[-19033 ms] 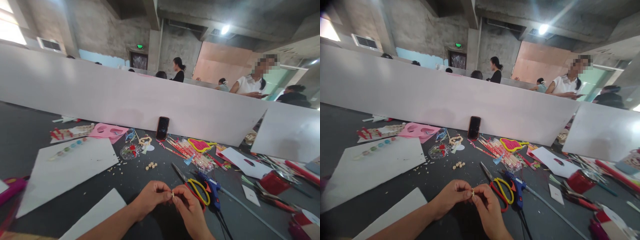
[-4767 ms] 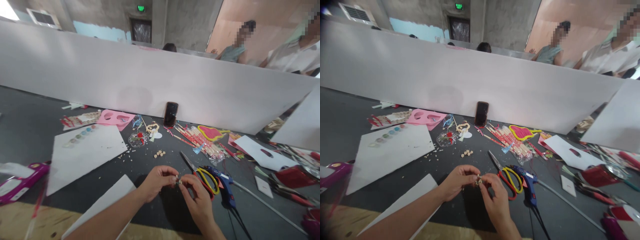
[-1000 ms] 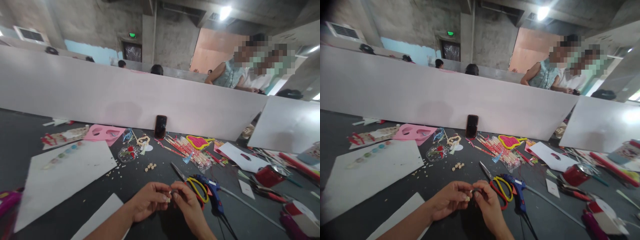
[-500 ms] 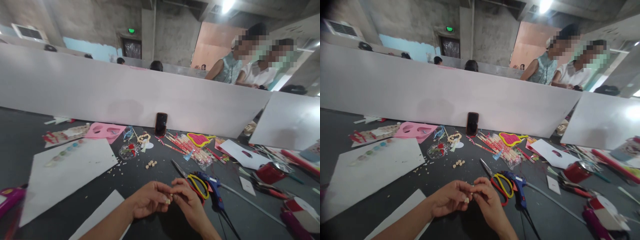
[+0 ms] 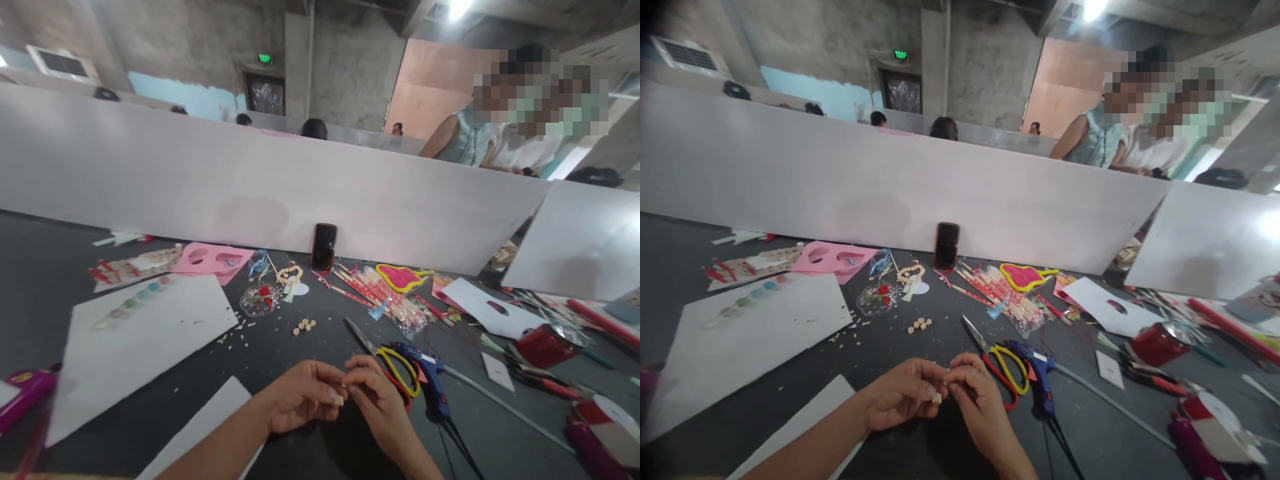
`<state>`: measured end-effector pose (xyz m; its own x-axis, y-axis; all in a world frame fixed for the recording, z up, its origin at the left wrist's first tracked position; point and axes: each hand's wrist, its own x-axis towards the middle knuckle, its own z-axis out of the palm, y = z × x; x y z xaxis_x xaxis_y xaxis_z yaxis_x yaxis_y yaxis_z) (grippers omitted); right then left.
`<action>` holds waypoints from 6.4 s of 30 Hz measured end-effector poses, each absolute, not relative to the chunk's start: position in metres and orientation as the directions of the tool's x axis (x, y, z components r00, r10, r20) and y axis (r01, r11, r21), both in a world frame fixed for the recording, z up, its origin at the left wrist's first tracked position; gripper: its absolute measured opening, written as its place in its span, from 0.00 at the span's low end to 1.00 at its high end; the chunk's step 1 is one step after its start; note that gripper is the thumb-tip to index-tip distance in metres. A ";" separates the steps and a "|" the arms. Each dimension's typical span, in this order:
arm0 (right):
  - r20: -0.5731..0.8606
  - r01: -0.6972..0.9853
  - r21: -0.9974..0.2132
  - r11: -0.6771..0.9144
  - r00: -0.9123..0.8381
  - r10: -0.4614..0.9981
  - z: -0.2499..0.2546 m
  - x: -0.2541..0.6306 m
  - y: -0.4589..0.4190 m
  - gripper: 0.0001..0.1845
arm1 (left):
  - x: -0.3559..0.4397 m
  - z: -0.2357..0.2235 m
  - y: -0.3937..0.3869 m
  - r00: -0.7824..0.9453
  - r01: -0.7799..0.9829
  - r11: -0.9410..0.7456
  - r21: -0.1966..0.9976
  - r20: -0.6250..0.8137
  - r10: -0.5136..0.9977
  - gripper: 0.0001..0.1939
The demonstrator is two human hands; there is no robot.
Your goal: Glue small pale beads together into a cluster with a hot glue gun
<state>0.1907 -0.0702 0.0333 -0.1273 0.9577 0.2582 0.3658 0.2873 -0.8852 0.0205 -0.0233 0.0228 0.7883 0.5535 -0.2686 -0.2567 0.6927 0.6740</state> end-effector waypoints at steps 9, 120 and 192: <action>0.271 0.380 -0.879 0.287 -0.096 0.958 0.033 0.188 -0.070 0.07 | 0.020 0.021 -0.023 0.789 -0.265 0.678 0.685 -0.250 0.561 0.15; 0.385 0.489 -0.807 0.331 0.009 0.923 0.017 0.186 -0.070 0.10 | 0.025 0.019 -0.021 0.600 -0.407 0.504 0.762 -0.194 0.776 0.19; 0.434 0.628 -0.676 0.384 -0.081 0.897 0.023 0.183 -0.071 0.08 | 0.029 0.017 -0.024 0.547 -0.256 0.359 0.898 -0.171 0.819 0.15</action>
<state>0.1828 -0.0712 0.0227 -0.0813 0.8972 0.4342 0.6284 0.3843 -0.6764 0.0286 -0.0236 0.0171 0.5471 0.8194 -0.1710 -0.2564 0.3585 0.8976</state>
